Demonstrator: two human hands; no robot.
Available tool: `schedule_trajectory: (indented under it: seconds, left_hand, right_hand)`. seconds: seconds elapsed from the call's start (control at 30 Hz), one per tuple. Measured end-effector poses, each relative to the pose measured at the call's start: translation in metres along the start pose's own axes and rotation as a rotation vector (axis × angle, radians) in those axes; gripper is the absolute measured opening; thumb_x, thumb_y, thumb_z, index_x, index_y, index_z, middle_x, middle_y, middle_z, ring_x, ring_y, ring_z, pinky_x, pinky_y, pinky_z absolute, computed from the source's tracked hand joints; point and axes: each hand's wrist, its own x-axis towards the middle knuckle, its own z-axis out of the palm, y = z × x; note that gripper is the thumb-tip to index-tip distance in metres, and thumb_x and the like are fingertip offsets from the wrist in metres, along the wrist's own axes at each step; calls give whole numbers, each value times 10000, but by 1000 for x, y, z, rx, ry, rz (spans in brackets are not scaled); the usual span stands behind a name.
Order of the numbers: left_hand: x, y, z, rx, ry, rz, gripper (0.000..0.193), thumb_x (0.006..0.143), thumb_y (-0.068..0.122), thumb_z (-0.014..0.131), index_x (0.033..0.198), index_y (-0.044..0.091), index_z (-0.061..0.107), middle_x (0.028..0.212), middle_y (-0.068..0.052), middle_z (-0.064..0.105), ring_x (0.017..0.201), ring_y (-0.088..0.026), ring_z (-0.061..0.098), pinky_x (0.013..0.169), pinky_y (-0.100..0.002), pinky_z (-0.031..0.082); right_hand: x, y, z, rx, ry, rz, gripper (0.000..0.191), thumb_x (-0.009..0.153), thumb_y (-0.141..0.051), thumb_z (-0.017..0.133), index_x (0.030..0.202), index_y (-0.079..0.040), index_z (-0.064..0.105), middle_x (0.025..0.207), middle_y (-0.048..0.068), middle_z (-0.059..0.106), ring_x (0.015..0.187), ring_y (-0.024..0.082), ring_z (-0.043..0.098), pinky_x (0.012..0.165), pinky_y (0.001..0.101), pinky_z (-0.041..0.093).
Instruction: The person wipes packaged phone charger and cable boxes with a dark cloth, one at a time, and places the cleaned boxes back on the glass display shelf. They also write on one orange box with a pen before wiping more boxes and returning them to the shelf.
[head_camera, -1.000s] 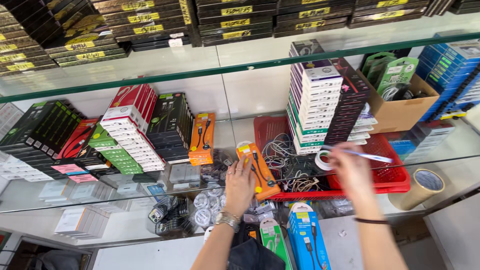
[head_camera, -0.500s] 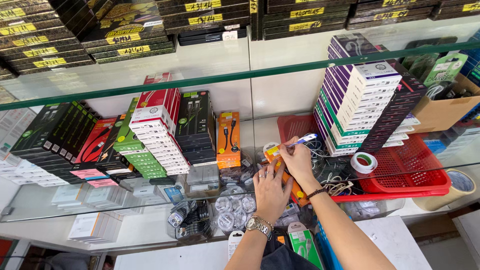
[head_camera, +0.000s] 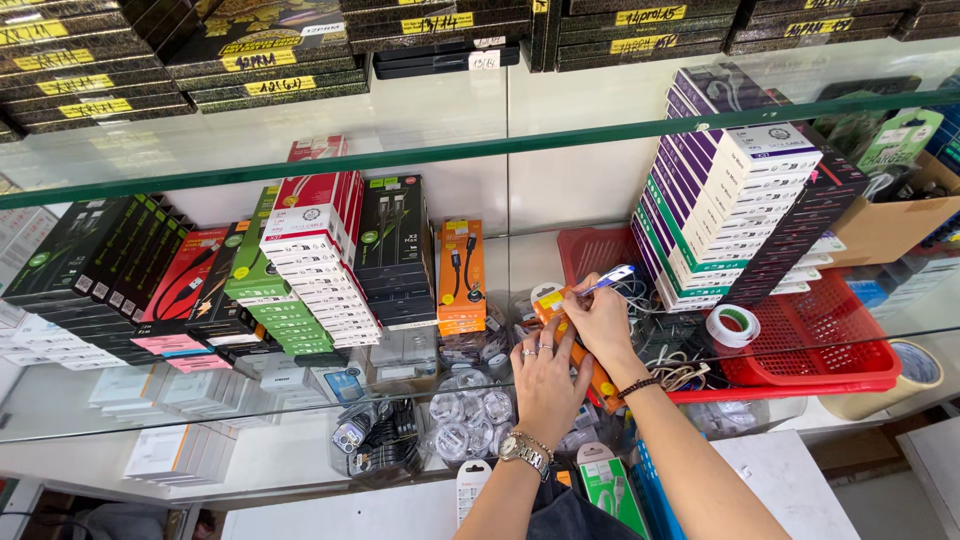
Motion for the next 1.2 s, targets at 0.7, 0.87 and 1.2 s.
schedule_trajectory:
  seconds: [0.7, 0.87, 1.2]
  left_hand:
    - [-4, 15, -9, -172, 255, -29, 514, 907, 310, 690, 1333, 28, 637, 1378, -178, 587, 1260, -368, 513, 1041, -499, 393]
    - [-26, 36, 1, -243, -118, -646, 426, 977, 431, 746, 886, 22, 669, 796, -116, 738, 757, -284, 704, 717, -424, 546]
    - [-40, 24, 31, -1156, 23, -705, 311, 953, 119, 703, 1143, -78, 555, 858, -143, 771, 629, -179, 763, 506, -277, 577]
  right_hand:
    - [-3, 6, -66, -69, -105, -88, 208, 977, -220, 655, 949, -17, 618, 773, 160, 707, 741, 329, 697, 650, 427, 527]
    - [-16, 20, -132, -748, -425, -152, 266, 885, -299, 717, 921, -45, 649, 833, 161, 731, 851, 378, 716, 724, 497, 553]
    - [-33, 31, -119, -239, -230, -180, 148, 892, -175, 655, 961, -47, 684, 792, 139, 725, 703, 249, 691, 626, 393, 529]
